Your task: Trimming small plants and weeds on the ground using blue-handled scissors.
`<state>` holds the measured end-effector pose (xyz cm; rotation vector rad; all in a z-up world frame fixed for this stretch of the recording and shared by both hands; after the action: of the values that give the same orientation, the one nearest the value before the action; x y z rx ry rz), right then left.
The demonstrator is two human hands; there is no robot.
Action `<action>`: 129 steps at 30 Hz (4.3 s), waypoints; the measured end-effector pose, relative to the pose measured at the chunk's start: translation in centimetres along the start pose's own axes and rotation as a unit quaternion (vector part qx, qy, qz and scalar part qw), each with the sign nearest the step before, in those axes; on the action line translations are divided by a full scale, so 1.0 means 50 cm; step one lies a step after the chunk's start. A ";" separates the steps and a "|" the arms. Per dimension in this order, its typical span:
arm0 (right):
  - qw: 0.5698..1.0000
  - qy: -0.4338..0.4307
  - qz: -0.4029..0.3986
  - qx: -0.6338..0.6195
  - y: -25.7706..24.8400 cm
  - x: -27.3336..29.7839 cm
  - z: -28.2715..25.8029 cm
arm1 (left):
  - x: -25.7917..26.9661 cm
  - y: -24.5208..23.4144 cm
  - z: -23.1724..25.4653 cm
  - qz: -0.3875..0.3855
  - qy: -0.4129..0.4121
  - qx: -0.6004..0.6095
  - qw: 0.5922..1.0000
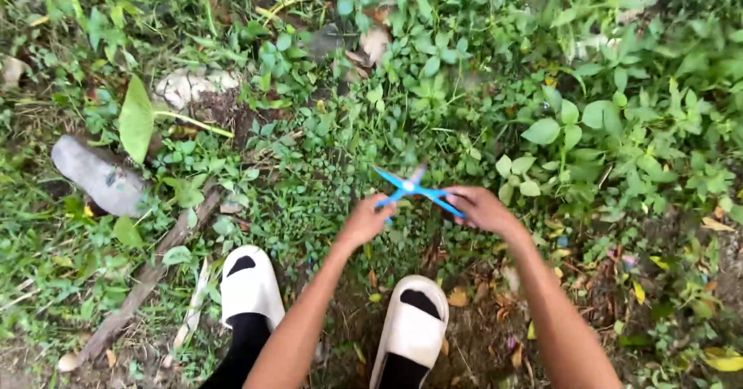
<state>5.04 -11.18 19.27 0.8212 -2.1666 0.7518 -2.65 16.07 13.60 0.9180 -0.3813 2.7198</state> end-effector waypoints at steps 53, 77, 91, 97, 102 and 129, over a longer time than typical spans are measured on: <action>0.985 -0.004 -0.003 -0.175 0.163 -0.039 -0.008 | 0.031 0.043 0.041 0.129 -0.024 0.078 0.988; 0.929 -0.165 0.149 0.297 0.179 -0.336 -0.246 | -0.208 -0.068 -0.180 0.323 -0.033 0.297 0.898; 0.992 -0.051 -0.064 0.092 0.067 -0.262 -0.245 | 0.025 -0.081 -0.159 0.222 -0.009 0.330 0.917; 0.986 -0.065 -0.116 0.100 0.323 -0.181 -0.298 | 0.064 -0.045 -0.237 0.374 -0.030 0.406 0.833; 0.987 -0.124 -0.095 0.049 0.343 -0.186 -0.235 | 0.129 -0.075 -0.102 0.342 -0.060 0.341 0.874; 0.987 -0.100 0.103 -0.066 -0.039 0.030 0.125 | -0.068 0.086 0.043 -0.156 -0.079 0.054 0.983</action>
<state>3.14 -17.28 17.21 0.6344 -2.4809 0.6394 -0.15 10.85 12.44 1.1222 -0.1062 2.4085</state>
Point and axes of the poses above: each hand's wrist, its own x-axis away from the middle knuckle, its own y-axis out of the palm, z = x × y, the point moved 2 cm from there along -x, towards the middle knuckle, and after that the axes turned 4 degrees about -x, right-handed, at the moved point
